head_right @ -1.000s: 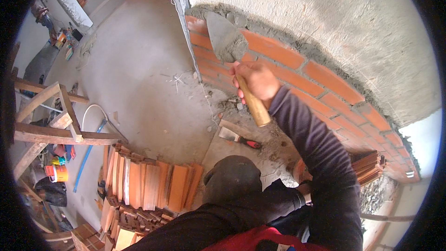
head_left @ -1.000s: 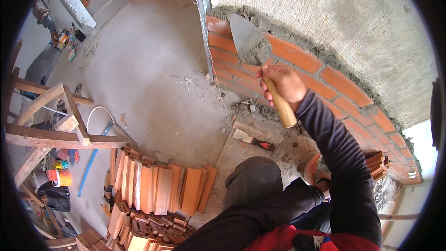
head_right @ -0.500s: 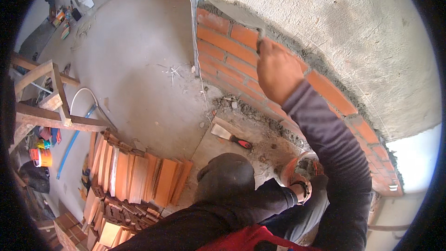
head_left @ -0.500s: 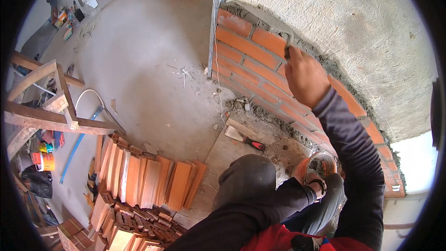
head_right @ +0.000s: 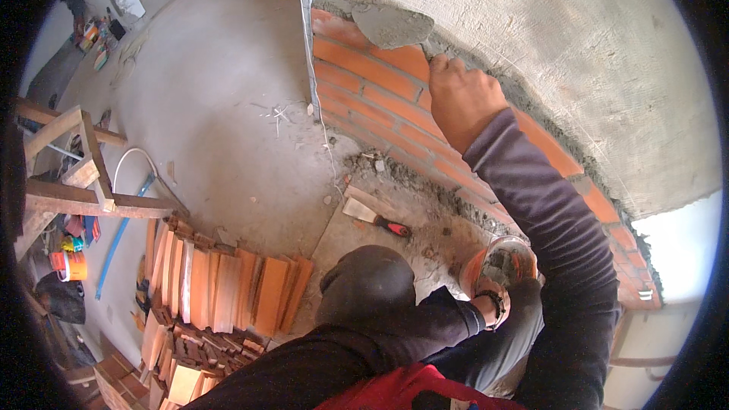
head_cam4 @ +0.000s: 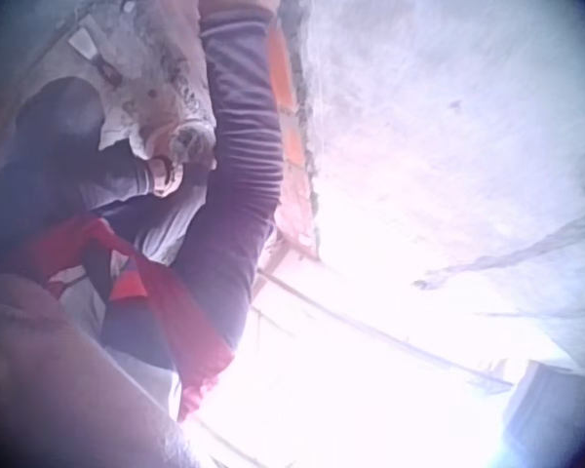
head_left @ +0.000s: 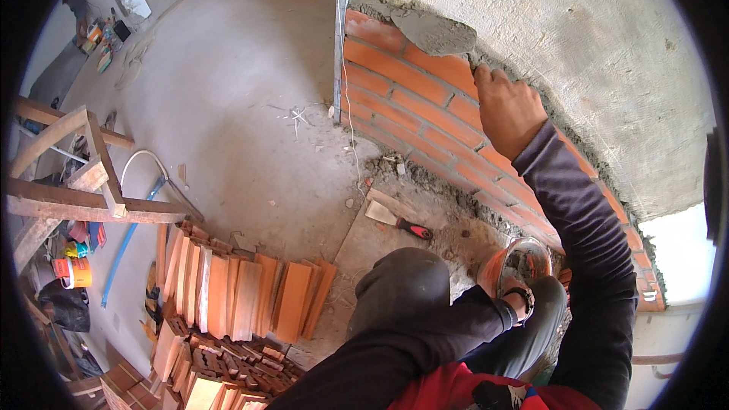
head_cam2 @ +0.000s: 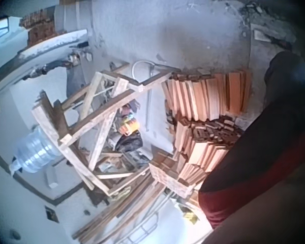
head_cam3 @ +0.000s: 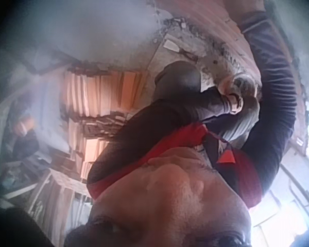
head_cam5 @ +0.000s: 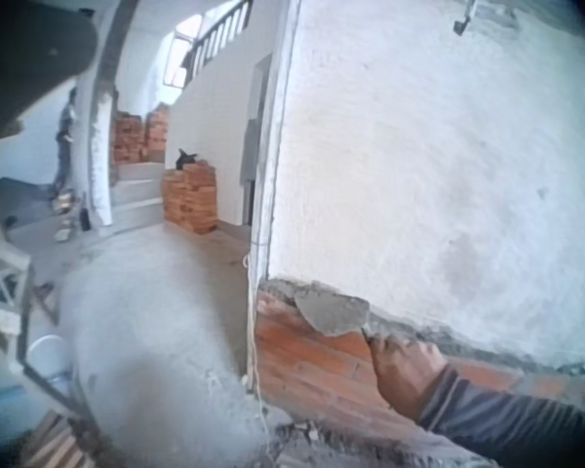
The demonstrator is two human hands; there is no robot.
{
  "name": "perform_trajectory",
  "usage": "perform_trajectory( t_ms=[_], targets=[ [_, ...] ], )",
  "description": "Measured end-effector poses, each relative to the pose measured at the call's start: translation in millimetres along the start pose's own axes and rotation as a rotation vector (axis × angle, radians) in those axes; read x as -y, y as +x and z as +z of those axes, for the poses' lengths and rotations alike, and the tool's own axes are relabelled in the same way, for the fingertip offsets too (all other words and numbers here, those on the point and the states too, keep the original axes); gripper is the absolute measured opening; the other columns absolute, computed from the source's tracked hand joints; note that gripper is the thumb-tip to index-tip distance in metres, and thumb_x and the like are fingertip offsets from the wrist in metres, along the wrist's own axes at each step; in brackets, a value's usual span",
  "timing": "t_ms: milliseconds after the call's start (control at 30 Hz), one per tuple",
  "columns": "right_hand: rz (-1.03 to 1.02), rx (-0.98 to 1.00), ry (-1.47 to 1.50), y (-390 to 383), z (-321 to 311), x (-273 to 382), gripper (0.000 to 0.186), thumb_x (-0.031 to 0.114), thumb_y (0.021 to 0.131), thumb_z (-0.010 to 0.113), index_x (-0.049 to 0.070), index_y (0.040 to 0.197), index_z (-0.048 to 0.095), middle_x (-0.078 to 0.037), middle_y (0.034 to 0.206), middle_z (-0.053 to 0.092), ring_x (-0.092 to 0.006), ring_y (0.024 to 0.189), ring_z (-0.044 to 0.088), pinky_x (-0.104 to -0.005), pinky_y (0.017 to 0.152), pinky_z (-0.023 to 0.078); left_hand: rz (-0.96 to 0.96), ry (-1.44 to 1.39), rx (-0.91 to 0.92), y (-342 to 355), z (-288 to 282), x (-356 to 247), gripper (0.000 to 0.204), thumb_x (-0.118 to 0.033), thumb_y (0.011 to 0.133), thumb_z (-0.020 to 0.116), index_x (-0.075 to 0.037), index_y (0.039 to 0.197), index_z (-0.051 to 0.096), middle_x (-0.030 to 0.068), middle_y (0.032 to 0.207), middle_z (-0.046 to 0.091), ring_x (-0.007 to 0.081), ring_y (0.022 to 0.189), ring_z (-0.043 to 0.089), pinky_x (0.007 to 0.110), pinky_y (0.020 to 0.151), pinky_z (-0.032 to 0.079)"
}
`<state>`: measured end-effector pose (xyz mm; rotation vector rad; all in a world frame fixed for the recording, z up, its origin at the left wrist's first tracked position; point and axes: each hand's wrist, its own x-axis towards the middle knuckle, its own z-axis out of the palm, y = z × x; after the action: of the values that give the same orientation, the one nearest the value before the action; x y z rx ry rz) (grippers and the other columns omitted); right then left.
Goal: The person applies mortar to a brick and places it on a wall using a trowel.
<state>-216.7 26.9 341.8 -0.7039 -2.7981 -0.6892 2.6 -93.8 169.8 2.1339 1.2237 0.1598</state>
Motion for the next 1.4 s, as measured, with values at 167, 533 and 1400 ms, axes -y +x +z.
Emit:
perform_trajectory(
  t_ms=[167, 533, 1400],
  targets=[
    [0.028, 0.045, 0.086, -15, 9, -13, 0.023, 0.002, 0.082, 0.052, 0.0, 0.105, 0.048, -0.018, 0.086, 0.06, -0.0372, 0.069, 0.063, -0.0467, 0.061, 0.053, -0.006, 0.006, -0.028, 3, 1, -3, 0.017, -0.025, 0.073, 0.068, -0.018, 0.087, 0.075, 0.0037, 0.088, 0.072, 0.024, 0.085, 0.068, 0.043, 0.064, 0.047],
    [0.053, -0.01, 0.122, -44, 17, -32, 0.025, 0.003, 0.082, 0.052, 0.001, 0.107, 0.046, -0.016, 0.085, 0.059, -0.0369, 0.069, 0.062, -0.0464, 0.06, 0.051, -0.034, 0.031, 0.076, -17, -26, -5, 0.027, -0.027, 0.077, 0.066, -0.015, 0.1, 0.073, 0.0051, 0.101, 0.069, 0.0241, 0.095, 0.066, 0.042, 0.069, 0.047],
    [0.102, -0.062, 0.296, -47, 29, -31, 0.021, 0.004, 0.082, 0.053, 0.001, 0.103, 0.052, -0.019, 0.082, 0.059, -0.0395, 0.072, 0.06, -0.0476, 0.063, 0.048, 0.012, 0.063, 0.12, -7, -14, -10, 0.029, -0.023, 0.076, 0.066, -0.018, 0.104, 0.072, 0.0026, 0.106, 0.069, 0.0229, 0.103, 0.064, 0.045, 0.077, 0.047]
  ],
)
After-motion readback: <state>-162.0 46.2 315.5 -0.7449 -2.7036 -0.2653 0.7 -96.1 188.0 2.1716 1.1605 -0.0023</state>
